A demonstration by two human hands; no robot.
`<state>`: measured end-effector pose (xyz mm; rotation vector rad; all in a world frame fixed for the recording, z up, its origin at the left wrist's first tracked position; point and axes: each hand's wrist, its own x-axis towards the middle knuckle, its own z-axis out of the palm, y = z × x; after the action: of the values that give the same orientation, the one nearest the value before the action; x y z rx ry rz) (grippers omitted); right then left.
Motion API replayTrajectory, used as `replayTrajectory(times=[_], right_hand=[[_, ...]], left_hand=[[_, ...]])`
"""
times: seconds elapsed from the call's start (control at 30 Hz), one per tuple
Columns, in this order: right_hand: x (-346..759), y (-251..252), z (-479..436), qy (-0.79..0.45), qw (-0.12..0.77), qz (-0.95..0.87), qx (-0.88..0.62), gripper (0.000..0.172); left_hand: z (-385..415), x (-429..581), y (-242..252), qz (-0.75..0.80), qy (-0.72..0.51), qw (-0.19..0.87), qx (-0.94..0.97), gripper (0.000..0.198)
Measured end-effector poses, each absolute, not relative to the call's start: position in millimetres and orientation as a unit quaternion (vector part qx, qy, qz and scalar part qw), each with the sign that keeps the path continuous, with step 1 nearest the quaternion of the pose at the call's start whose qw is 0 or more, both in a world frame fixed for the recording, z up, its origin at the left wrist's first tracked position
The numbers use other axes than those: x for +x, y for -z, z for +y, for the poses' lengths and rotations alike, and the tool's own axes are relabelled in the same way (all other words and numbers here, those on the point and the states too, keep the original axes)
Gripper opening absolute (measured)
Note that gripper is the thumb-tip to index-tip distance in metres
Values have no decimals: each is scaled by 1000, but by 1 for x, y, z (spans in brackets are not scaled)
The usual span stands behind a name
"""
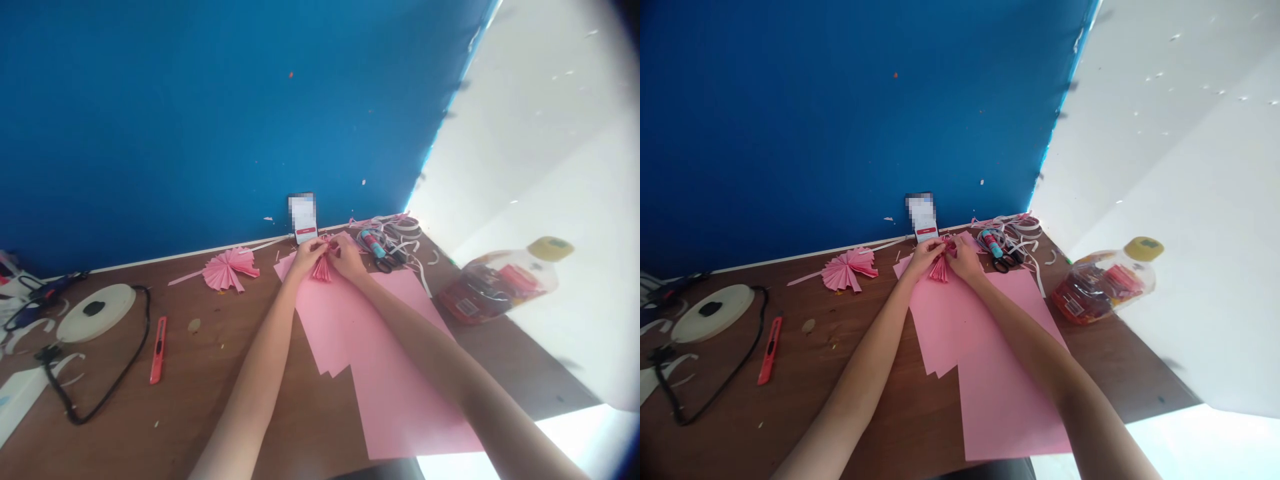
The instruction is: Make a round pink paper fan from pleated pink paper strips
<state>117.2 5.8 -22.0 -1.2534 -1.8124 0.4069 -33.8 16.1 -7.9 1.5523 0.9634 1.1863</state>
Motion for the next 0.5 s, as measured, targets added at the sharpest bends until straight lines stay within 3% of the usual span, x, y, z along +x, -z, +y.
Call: replayTrajectory(times=[0.13, 0.33, 0.5], right_hand=[[119, 21, 8, -176, 440, -731, -491, 10], [120, 17, 5, -174, 500, -657, -537, 19], [116, 11, -3, -190, 411, -735, -504, 13]], left_hand=[[15, -36, 8, 395, -483, 495, 604, 24], [12, -39, 4, 389, -499, 514, 579, 25], [9, -34, -2, 398, -506, 515, 566, 25]])
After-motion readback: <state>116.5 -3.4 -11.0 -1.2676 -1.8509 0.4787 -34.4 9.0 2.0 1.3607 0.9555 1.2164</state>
